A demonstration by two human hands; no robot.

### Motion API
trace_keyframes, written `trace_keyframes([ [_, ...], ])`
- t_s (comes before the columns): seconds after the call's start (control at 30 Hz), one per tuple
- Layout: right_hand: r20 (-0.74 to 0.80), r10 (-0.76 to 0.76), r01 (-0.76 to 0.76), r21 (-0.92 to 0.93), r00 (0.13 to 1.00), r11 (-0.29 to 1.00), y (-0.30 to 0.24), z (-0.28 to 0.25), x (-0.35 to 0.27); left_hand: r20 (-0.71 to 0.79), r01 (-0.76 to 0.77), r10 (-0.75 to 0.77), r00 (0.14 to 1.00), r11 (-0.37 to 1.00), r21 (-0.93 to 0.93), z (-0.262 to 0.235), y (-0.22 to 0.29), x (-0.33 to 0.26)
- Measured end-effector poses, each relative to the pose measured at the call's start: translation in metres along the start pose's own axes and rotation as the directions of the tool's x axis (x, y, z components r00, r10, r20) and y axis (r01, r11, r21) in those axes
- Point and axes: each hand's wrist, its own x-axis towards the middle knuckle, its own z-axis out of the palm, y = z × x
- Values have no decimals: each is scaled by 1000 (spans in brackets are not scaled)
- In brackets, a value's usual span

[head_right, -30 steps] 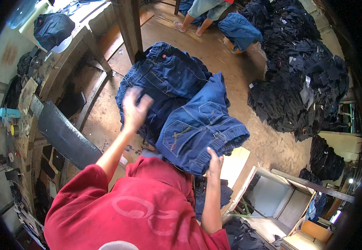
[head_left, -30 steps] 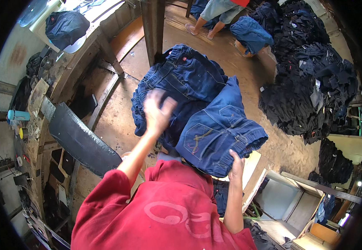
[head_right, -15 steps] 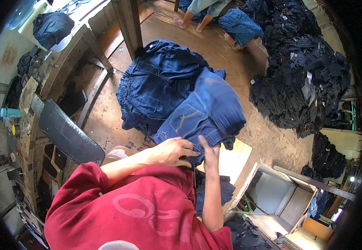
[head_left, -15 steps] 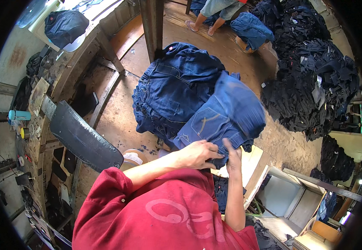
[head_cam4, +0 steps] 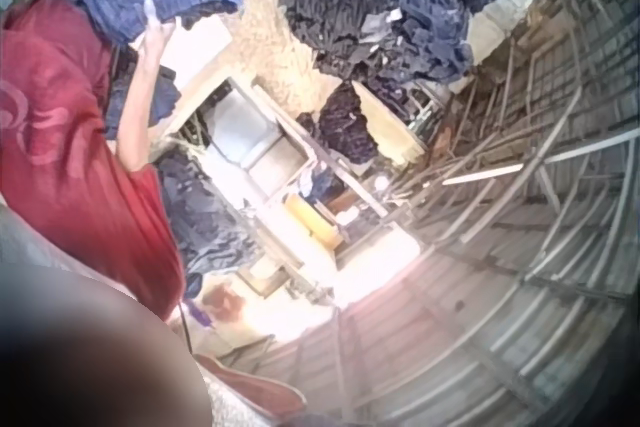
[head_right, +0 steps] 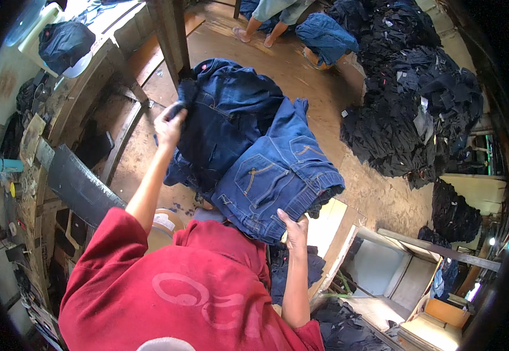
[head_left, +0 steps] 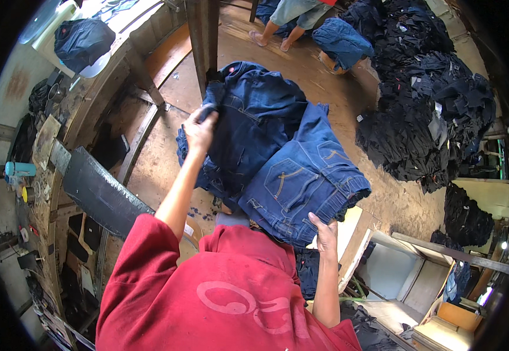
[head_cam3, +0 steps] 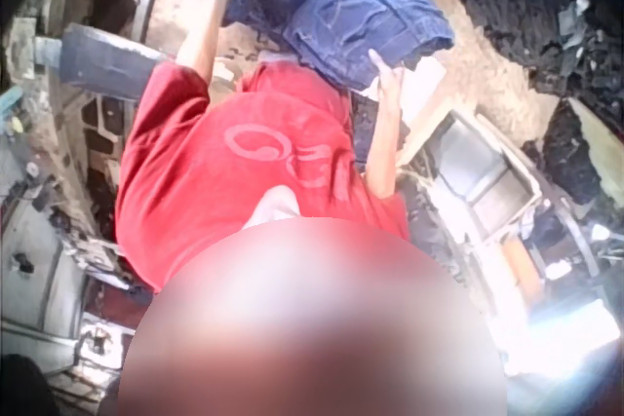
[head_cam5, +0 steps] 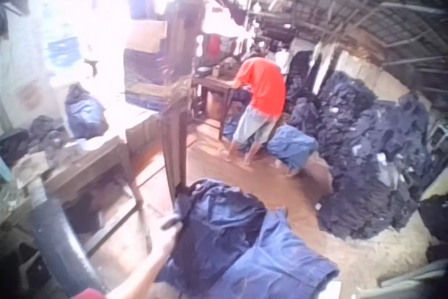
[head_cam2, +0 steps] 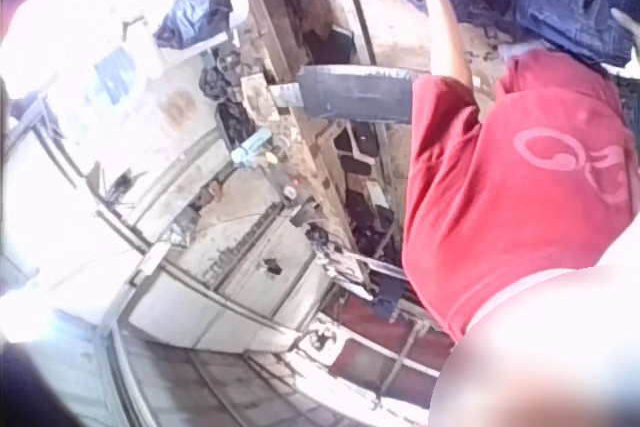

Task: The person picks up denim jeans from a pile, shakes them out, folds them, and places them on a growing stack. The person repeats this process for multiple pairs of jeans throughout the clip.

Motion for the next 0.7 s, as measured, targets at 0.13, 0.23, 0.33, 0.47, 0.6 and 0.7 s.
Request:
trace_keyframes([
  [0.13, 113, 87, -108, 194, 990, 975, -5, 22, 18, 608, -577, 383, 695, 802, 154, 71, 111, -115],
  [0.23, 77, -7, -4, 141, 997, 990, 0, 34, 25, 968, -494, 252, -3, 841, -221, 81, 152, -176],
  [0.33, -124, -16, 13, -21, 992, 1000, 1, 23, 22, 903, -377, 287, 319, 913, -157, 64, 126, -157],
  [0.47, -167, 72, -63, 56, 983, 996, -7, -31, 6, -121, 90, -30, 992, 842, 531, 40, 26, -52],
  [0.6, -130, -61, 58, -30, 990, 998, -4, -56, 3, -253, 362, -270, 929, 802, 475, 31, -35, 16],
  [0.7, -129, -50, 48, -21, 990, 999, -3, -44, 15, 11, 203, -209, 978, 961, 187, 54, -1, -7],
])
